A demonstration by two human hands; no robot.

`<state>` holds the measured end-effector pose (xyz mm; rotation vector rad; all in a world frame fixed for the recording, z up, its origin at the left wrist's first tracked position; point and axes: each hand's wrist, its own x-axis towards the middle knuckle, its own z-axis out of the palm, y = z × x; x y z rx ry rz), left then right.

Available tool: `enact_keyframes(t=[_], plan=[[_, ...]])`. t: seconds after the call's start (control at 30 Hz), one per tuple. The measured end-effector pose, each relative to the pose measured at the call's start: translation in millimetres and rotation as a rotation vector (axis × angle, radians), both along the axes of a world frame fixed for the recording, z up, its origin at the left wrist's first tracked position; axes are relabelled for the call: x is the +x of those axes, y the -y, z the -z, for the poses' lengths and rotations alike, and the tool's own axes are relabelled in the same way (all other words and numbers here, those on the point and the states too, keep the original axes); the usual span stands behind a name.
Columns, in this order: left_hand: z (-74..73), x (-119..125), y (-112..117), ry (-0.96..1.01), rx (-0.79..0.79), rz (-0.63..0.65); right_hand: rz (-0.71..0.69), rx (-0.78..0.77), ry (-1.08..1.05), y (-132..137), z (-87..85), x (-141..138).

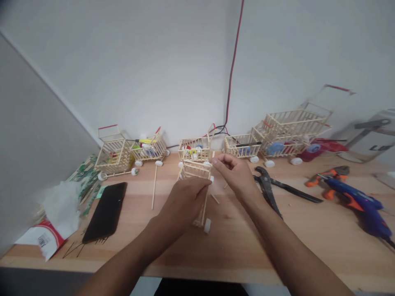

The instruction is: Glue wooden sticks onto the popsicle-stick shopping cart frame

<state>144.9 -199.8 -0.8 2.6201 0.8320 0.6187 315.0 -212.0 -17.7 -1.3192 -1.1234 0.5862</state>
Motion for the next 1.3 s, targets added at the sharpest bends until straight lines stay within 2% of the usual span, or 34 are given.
enact_keyframes(t=[0.27, 0.37, 0.47, 0.53, 0.63, 0.7, 0.77, 0.9, 1.3], plan=[[-13.2, -6, 3, -0.019, 0.051, -0.014, -0.005, 0.006, 0.012, -1, -0.9, 2], [-23.0, -15, -10, 0.213, 0.115, -0.091, -0.014, -0.002, 0.028, -1, -2.0, 2], [-29.7, -27, -35, 0.502, 0.169, -0.216, -0.020, -0.001, 0.035, -2, -2.0, 3], [-29.7, -33, -54, 0.584, 0.054, -0.258, -0.018, -0.001, 0.039, -2, -1.6, 3], [-22.5, -37, -76, 0.650, -0.250, -0.267, -0.018, -0.010, 0.052, -3, -0.9, 4], [-15.4, -37, -85, 0.691, -0.413, -0.239, -0.026, -0.013, 0.060, -4, -1.1, 4], [-9.0, -35, -89, 0.730, -0.508, -0.203, -0.028, -0.013, 0.065, -4, -2.0, 4], [-3.1, -30, -89, 0.755, -0.576, -0.181, -0.023, -0.011, 0.075, -5, -4.1, 4], [-3.6, -19, -84, 0.764, -0.650, -0.189, -0.031, -0.005, 0.100, -6, -1.8, 6]])
